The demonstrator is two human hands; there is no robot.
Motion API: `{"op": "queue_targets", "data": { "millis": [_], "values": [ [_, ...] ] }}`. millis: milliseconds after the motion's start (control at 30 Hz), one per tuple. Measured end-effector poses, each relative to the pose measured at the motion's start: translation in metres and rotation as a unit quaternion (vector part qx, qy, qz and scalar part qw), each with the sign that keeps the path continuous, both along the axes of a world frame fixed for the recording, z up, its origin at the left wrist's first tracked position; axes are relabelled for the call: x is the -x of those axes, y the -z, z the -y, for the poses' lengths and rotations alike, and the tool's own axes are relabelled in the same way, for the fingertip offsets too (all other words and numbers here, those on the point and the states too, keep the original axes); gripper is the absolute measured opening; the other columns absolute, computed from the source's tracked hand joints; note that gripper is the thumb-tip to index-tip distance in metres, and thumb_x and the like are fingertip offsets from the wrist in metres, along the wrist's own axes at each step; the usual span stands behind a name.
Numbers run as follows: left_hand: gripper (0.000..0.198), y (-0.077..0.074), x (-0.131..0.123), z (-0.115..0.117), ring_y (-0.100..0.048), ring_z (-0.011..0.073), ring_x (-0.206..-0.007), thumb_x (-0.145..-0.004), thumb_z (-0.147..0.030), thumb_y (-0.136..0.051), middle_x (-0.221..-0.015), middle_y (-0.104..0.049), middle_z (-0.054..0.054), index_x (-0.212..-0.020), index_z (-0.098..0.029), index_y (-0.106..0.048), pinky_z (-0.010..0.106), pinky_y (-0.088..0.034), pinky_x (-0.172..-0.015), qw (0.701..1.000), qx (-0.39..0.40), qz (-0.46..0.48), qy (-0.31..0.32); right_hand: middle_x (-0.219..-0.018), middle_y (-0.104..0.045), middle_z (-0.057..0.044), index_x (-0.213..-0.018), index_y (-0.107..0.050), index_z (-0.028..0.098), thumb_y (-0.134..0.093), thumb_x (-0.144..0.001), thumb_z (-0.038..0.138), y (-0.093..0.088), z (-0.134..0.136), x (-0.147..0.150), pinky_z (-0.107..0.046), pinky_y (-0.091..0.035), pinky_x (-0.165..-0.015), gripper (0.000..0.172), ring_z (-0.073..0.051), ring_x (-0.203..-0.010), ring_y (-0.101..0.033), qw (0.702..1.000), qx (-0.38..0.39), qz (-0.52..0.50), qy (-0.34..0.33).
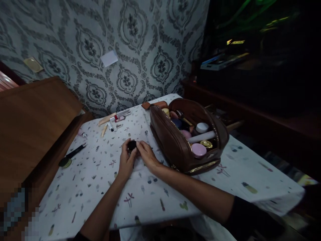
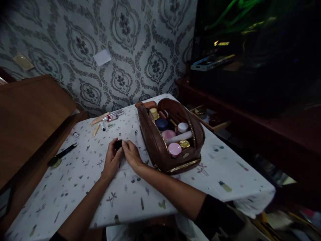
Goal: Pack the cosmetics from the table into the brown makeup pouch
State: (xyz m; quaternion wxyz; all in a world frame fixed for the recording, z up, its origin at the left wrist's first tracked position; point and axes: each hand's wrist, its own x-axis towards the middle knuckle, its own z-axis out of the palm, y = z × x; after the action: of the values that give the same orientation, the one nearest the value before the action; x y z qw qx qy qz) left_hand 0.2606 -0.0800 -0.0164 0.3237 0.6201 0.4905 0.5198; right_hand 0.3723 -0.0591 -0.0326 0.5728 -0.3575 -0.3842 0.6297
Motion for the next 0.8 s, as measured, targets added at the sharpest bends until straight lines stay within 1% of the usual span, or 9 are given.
{"op": "queue_targets", "data": {
  "millis": [100, 167, 300, 433, 500, 567, 633, 667, 800],
  "values": [
    [0.053, -0.001, -0.001, 0.003, -0.05, 0.0244, -0.134, -0.091, -0.056, -0.058, -0.142, -0.056, 0.008, -0.136, -0.027, -0.053, 0.04, -0.031, -0.118, 1.0, 0.018, 0.006, 0.001, -0.089, -0.063, -0.003, -0.098, -0.062, 0.022, -0.052, -0.086, 0.063, -0.001, 0.005, 0.004, -0.029, -0.053, -0.069, 0.044, -0.017, -0.081, -0.061, 1.0, -0.001, 0.01, -0.027],
    [0.059, -0.002, -0.002, 0.004, -0.054, 0.0253, -0.13, -0.09, -0.064, -0.054, -0.145, -0.055, 0.009, -0.138, -0.028, -0.051, 0.042, -0.038, -0.114, 0.997, 0.052, 0.054, 0.002, -0.084, -0.063, -0.004, -0.1, -0.062, 0.022, -0.048, -0.088, 0.063, -0.002, 0.01, 0.007, -0.03, -0.052, -0.06, 0.045, -0.017, -0.071, -0.062, 0.998, 0.002, 0.021, -0.052],
    [0.071, -0.007, 0.0, 0.003, -0.067, 0.0264, -0.107, -0.081, -0.077, -0.055, -0.143, -0.059, 0.01, -0.134, -0.03, -0.054, 0.041, -0.055, -0.09, 0.98, 0.109, 0.167, -0.008, -0.078, -0.062, -0.004, -0.089, -0.062, 0.019, -0.056, -0.084, 0.061, -0.004, 0.015, 0.009, -0.03, -0.047, -0.052, 0.042, -0.018, -0.064, -0.059, 0.995, -0.015, 0.05, -0.082],
    [0.074, -0.011, 0.005, -0.002, -0.069, 0.027, -0.099, -0.075, -0.082, -0.056, -0.129, -0.068, 0.013, -0.122, -0.025, -0.064, 0.042, -0.055, -0.087, 0.957, 0.136, 0.257, 0.016, -0.075, -0.061, -0.002, -0.079, -0.062, 0.017, -0.071, -0.076, 0.046, -0.008, 0.015, 0.006, -0.029, -0.045, -0.063, 0.031, -0.017, -0.07, -0.057, 0.994, -0.049, 0.073, -0.064],
    [0.074, -0.013, 0.006, -0.002, -0.069, 0.0274, -0.099, -0.075, -0.082, -0.056, -0.13, -0.068, 0.014, -0.12, -0.024, -0.067, 0.044, -0.054, -0.089, 0.949, 0.149, 0.278, 0.024, -0.08, -0.065, -0.001, -0.086, -0.066, 0.016, -0.076, -0.071, 0.036, -0.011, 0.016, 0.004, -0.029, -0.046, -0.071, 0.027, -0.017, -0.077, -0.06, 0.992, -0.07, 0.081, -0.063],
    [0.075, -0.014, 0.006, -0.001, -0.069, 0.0276, -0.1, -0.074, -0.082, -0.057, -0.131, -0.067, 0.014, -0.119, -0.023, -0.068, 0.045, -0.053, -0.091, 0.945, 0.16, 0.285, 0.017, -0.089, -0.068, -0.001, -0.1, -0.068, 0.016, -0.079, -0.069, 0.029, -0.014, 0.019, 0.002, -0.028, -0.047, -0.076, 0.035, -0.018, -0.082, -0.063, 0.986, -0.099, 0.122, -0.059],
    [0.073, -0.015, 0.004, 0.0, -0.067, 0.0289, -0.108, -0.075, -0.081, -0.057, -0.133, -0.066, 0.013, -0.119, -0.024, -0.068, 0.045, -0.051, -0.097, 0.941, 0.173, 0.29, 0.008, -0.098, -0.07, -0.003, -0.112, -0.066, 0.018, -0.081, -0.07, 0.026, -0.019, 0.023, -0.001, -0.03, -0.049, -0.08, 0.045, -0.02, -0.089, -0.065, 0.964, -0.147, 0.216, -0.048],
    [0.072, -0.016, 0.003, 0.001, -0.065, 0.0298, -0.115, -0.076, -0.081, -0.056, -0.133, -0.066, 0.012, -0.12, -0.025, -0.068, 0.046, -0.048, -0.102, 0.938, 0.181, 0.295, 0.006, -0.103, -0.07, -0.004, -0.116, -0.064, 0.019, -0.081, -0.072, 0.024, -0.021, 0.026, -0.004, -0.032, -0.05, -0.083, 0.048, -0.022, -0.094, -0.066, 0.944, -0.178, 0.274, -0.046],
    [0.064, -0.025, -0.002, 0.006, -0.054, 0.0298, -0.133, -0.085, -0.075, -0.049, -0.133, -0.066, 0.011, -0.117, -0.024, -0.07, 0.048, -0.036, -0.116, 0.919, 0.211, 0.334, 0.001, -0.119, -0.066, -0.014, -0.126, -0.056, 0.013, -0.073, -0.084, 0.022, -0.036, 0.034, -0.013, -0.041, -0.053, -0.092, 0.046, -0.029, -0.11, -0.063, 0.826, -0.31, 0.463, -0.084]
  ]
}}
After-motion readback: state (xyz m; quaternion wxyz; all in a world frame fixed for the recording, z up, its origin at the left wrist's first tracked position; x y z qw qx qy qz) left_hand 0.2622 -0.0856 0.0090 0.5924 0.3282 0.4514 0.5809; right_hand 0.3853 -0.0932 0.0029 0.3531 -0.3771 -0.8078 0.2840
